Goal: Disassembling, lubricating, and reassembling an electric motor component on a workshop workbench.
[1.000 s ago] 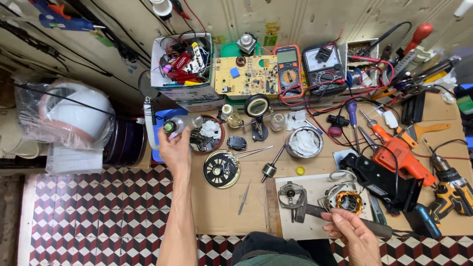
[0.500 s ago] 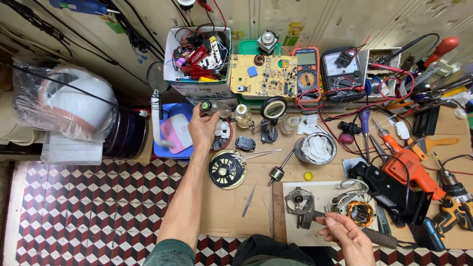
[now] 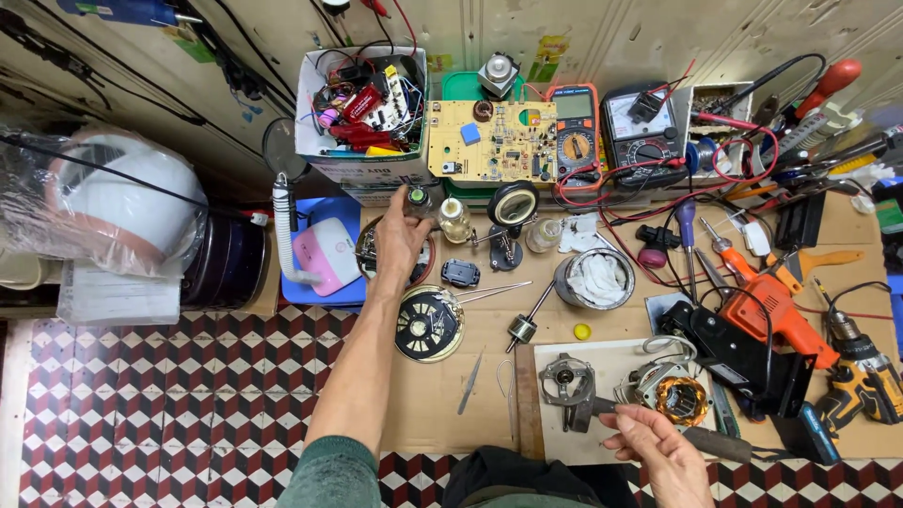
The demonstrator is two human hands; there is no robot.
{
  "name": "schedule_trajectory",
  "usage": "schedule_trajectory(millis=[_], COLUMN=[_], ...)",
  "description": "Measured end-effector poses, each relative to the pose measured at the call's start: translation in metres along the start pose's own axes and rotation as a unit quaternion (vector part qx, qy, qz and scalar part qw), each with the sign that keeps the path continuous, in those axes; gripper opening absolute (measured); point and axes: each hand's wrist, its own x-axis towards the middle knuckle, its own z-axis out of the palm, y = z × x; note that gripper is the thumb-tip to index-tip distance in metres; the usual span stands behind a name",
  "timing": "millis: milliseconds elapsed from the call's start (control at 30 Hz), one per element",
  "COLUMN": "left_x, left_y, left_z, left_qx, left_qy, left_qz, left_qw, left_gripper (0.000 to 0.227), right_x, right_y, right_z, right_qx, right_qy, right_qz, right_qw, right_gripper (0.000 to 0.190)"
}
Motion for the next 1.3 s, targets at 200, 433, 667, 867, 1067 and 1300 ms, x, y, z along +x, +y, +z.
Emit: schedule_trajectory(millis=[200, 433, 667, 867, 1067, 1300], left_x=[-0.059, -0.194, -0.243, -0.219, -0.188, -0.186], left_y=[-0.034, -0.007, 0.012, 0.015, 0.008, 0.007], left_z=[0.002, 0.042, 0.091, 0.104, 0.125, 0.142], left_qx=[-0.190, -0.141, -0.062, -0.097, 0.006, 0.082], left_qy=[0.028, -0.096, -0.220, -0.197, -0.182, -0.233], left_qz=[-0.041, -0.123, -0.063, -0.056, -0.050, -0.097], left_qw=[0.981, 0.978, 0.971, 0.974, 0.982, 0.964], left_gripper=[0.074, 0.050, 0.041, 0.034, 0.053, 0.074], right_x=[-0.054, -0.080, -0.098, -0.108, -0.118, -0.115], right_y=[-0.057, -0.074, -0.053, -0.021, -0.016, -0.006], right_z=[0.026, 0.009, -0.013, -0.029, -0.043, -0.057], right_qx=[-0.018, 0.023, 0.058, 0.093, 0.108, 0.130], right_qy=[0.003, 0.069, 0.116, 0.144, 0.179, 0.190], right_qz=[-0.061, -0.087, -0.099, -0.078, -0.073, -0.065], right_qw=[0.998, 0.994, 0.987, 0.982, 0.975, 0.971], right_gripper=[0.035, 0.031, 0.028, 0.028, 0.030, 0.032])
